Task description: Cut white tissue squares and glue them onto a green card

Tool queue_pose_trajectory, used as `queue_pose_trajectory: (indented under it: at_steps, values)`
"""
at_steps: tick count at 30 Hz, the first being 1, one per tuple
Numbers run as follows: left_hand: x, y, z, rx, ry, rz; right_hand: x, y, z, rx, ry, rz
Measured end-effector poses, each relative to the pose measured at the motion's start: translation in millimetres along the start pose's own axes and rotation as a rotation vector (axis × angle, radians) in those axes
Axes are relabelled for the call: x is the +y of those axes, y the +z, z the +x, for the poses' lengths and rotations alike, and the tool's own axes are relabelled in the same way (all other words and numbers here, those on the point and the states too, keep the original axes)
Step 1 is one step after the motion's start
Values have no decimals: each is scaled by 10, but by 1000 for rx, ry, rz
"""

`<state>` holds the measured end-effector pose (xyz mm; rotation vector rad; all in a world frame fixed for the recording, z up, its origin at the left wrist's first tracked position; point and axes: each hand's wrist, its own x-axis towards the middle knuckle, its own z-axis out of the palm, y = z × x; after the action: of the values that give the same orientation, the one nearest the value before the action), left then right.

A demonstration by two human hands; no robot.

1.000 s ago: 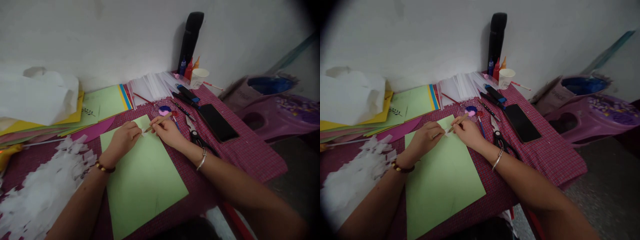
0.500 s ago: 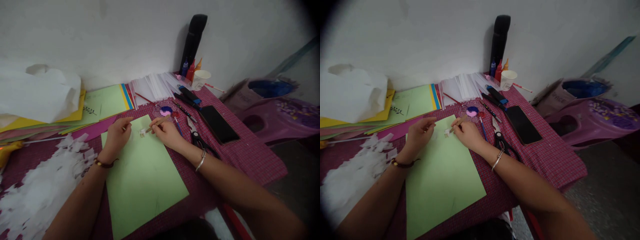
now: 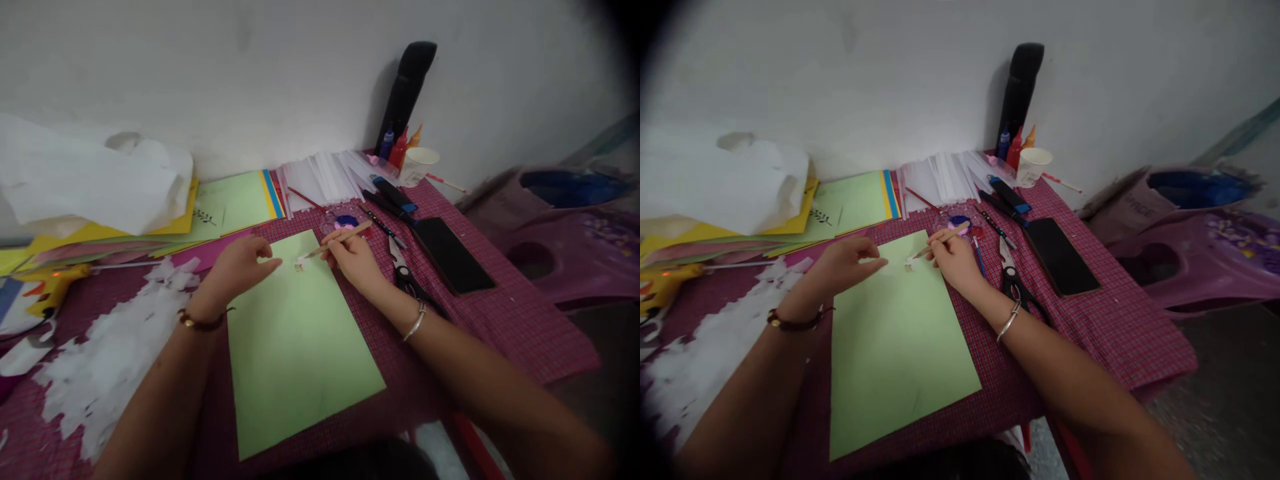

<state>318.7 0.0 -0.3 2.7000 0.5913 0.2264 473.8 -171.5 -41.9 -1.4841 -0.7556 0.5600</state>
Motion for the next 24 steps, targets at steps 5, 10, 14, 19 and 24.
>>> queue_pose_trajectory:
  at_steps: [5,10,14,19,24]
  values:
    - [189,168,-115,11,148,353,-26,-34,-10,2,12,53]
    - [184,271,-137,120,134,463,-43,-20,-38,-18,-9,12]
    - [84,146,-73,71,-49,124,-64,-21,-42,-29,-10,39]
    - [-82,14,-21,-124,-224,-463,-195,-74,-32,-41,-47,78]
    - [-158,15,-19,-17,-203,-305,-385,-75,-39,-89,-88,-54]
